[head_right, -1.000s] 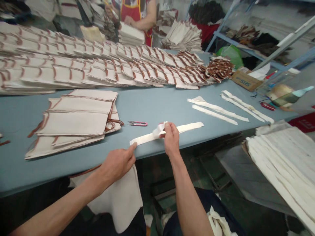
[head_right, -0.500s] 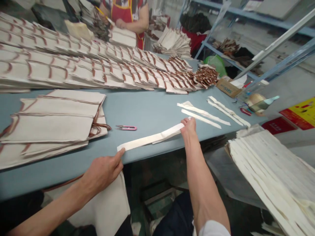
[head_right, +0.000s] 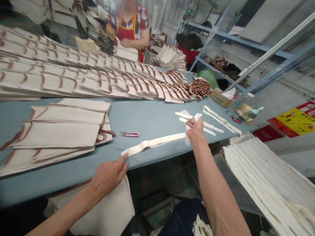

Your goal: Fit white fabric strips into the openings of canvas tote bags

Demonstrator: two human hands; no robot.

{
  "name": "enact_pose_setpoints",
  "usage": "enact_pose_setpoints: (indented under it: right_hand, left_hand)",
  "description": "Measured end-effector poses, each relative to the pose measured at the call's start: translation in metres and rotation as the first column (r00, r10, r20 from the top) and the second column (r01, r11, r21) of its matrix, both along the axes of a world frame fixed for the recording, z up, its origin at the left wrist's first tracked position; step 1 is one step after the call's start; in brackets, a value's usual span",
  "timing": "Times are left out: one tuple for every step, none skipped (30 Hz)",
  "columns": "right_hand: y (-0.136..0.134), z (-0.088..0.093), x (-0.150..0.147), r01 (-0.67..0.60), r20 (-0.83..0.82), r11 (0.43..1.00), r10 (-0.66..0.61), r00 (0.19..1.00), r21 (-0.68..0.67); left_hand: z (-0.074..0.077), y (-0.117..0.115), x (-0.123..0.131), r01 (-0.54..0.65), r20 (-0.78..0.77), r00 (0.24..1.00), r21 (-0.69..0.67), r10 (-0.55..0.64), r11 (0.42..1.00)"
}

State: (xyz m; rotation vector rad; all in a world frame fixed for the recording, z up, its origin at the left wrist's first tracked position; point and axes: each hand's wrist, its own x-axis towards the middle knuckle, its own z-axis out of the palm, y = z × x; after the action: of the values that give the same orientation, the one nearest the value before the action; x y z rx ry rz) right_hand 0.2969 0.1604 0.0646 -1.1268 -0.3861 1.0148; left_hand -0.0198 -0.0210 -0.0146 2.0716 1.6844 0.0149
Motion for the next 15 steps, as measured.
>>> enact_pose_setpoints:
  right_hand:
    - [-0.011, 0.005, -0.019, -0.052, -0.022, 0.999, 0.053, 0.998, 0.014]
    - [-0.023, 0.009, -0.041, -0.114, -0.042, 0.993, 0.115, 0.992, 0.029]
    - [-0.036, 0.013, -0.064, -0.178, -0.06, 0.983, 0.18, 0.982, 0.043]
    - [-0.051, 0.016, -0.087, -0.241, -0.075, 0.969, 0.245, 0.967, 0.057]
    - [-0.066, 0.019, -0.111, -0.297, -0.088, 0.952, 0.302, 0.949, 0.071]
    - [-0.081, 0.022, -0.135, -0.344, -0.097, 0.935, 0.352, 0.931, 0.093]
    - [-0.097, 0.024, -0.157, -0.386, -0.104, 0.916, 0.397, 0.912, 0.113]
    - [-0.111, 0.027, -0.179, -0.424, -0.109, 0.896, 0.438, 0.892, 0.132]
    - [-0.124, 0.031, -0.199, -0.457, -0.118, 0.876, 0.475, 0.872, 0.152]
    - [-0.137, 0.034, -0.218, -0.483, -0.135, 0.859, 0.506, 0.852, 0.171]
    - [-0.147, 0.038, -0.236, -0.502, -0.158, 0.844, 0.531, 0.833, 0.187]
    - [-0.157, 0.043, -0.253, -0.517, -0.186, 0.832, 0.55, 0.814, 0.2]
    - [-0.166, 0.047, -0.268, -0.528, -0.215, 0.823, 0.566, 0.796, 0.211]
    - [-0.174, 0.052, -0.282, -0.54, -0.24, 0.813, 0.581, 0.778, 0.22]
    - [-0.182, 0.057, -0.294, -0.555, -0.254, 0.8, 0.599, 0.759, 0.229]
  left_hand:
    - [-0.001, -0.002, -0.003, -0.013, 0.035, 0.999, 0.013, 0.012, 1.0]
    - [-0.001, -0.006, -0.006, -0.026, 0.075, 0.997, 0.022, 0.024, 0.999]
    - [-0.001, -0.011, -0.009, -0.04, 0.12, 0.992, 0.029, 0.036, 0.999]
    - [0.0, -0.018, -0.013, -0.052, 0.17, 0.984, 0.031, 0.046, 0.998]
    - [0.001, -0.027, -0.017, -0.063, 0.224, 0.973, 0.027, 0.055, 0.998]
    - [0.003, -0.038, -0.02, -0.071, 0.282, 0.957, 0.019, 0.063, 0.997]
    - [0.005, -0.049, -0.023, -0.079, 0.345, 0.936, 0.006, 0.072, 0.997]
    - [0.007, -0.061, -0.025, -0.087, 0.411, 0.908, -0.012, 0.085, 0.996]
    - [0.008, -0.073, -0.027, -0.095, 0.48, 0.872, -0.034, 0.099, 0.995]
    - [0.009, -0.083, -0.029, -0.105, 0.55, 0.827, -0.061, 0.121, 0.993]
    - [0.009, -0.091, -0.03, -0.114, 0.615, 0.775, -0.09, 0.145, 0.989]
    - [0.009, -0.098, -0.031, -0.118, 0.677, 0.717, -0.119, 0.167, 0.986]
    - [0.009, -0.104, -0.031, -0.124, 0.732, 0.654, -0.145, 0.191, 0.982]
    - [0.009, -0.107, -0.032, -0.128, 0.78, 0.588, -0.17, 0.212, 0.977]
    - [0.009, -0.11, -0.033, -0.129, 0.822, 0.52, -0.192, 0.231, 0.973]
